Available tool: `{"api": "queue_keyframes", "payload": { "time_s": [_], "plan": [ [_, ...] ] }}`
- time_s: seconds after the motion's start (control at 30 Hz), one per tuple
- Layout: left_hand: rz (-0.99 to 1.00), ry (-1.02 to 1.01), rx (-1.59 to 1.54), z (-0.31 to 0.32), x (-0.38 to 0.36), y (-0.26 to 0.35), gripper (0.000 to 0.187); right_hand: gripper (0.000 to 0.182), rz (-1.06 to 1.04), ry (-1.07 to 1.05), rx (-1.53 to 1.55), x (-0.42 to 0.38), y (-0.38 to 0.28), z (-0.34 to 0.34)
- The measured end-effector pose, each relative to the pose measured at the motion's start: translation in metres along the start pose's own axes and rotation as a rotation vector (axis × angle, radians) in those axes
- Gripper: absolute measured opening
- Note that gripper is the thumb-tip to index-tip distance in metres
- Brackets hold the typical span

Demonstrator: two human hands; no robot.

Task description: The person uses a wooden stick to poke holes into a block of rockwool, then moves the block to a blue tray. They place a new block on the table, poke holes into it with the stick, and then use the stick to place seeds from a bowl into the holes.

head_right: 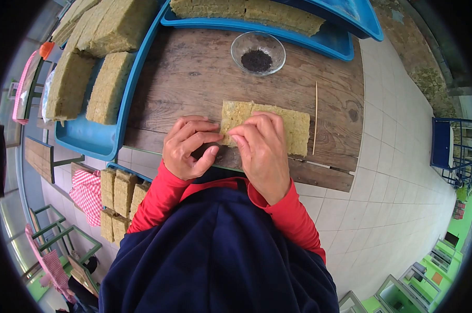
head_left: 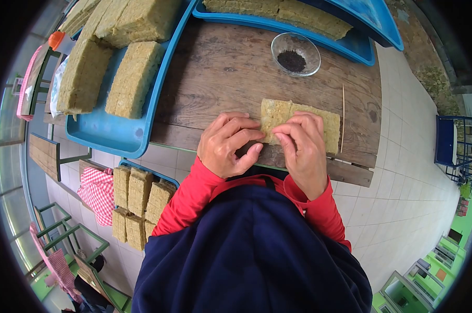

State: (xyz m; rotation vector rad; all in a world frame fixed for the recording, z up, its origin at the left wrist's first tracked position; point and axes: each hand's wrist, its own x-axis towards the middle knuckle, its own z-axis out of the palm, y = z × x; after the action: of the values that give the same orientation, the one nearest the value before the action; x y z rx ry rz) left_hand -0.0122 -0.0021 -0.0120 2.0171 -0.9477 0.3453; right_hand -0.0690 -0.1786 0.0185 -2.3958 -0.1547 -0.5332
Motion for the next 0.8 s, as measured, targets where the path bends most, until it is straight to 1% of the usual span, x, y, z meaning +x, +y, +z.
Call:
{"api": "queue_keyframes", "payload": {
  "time_s": [0.13, 0.2, 0.5, 0.73, 0.8],
  "plan": [
    [0.030, -0.050, 0.032, -0.005, 0.003, 0.005, 0.023, 0.010, 0.031, 0.044, -0.059, 0.002, 0.007, -0.005],
    [0.074, -0.120, 0.057, -0.007, 0.004, 0.006, 0.029, 0.010, 0.031, 0.042, -0.065, 0.002, 0.011, -0.005],
    [0.082, -0.122, 0.102, -0.004, 0.002, 0.002, 0.030, 0.011, 0.024, 0.039, -0.066, 0.003, 0.011, -0.002],
    [0.062, -0.102, 0.071, -0.005, 0.005, 0.005, 0.032, 0.011, 0.058, 0.080, -0.117, 0.000, 0.011, -0.023],
    [0.053, -0.094, 0.084, -0.004, 0.005, 0.006, 0.033, 0.010, 0.092, -0.001, -0.076, -0.005, 0.012, -0.030]
  ]
}}
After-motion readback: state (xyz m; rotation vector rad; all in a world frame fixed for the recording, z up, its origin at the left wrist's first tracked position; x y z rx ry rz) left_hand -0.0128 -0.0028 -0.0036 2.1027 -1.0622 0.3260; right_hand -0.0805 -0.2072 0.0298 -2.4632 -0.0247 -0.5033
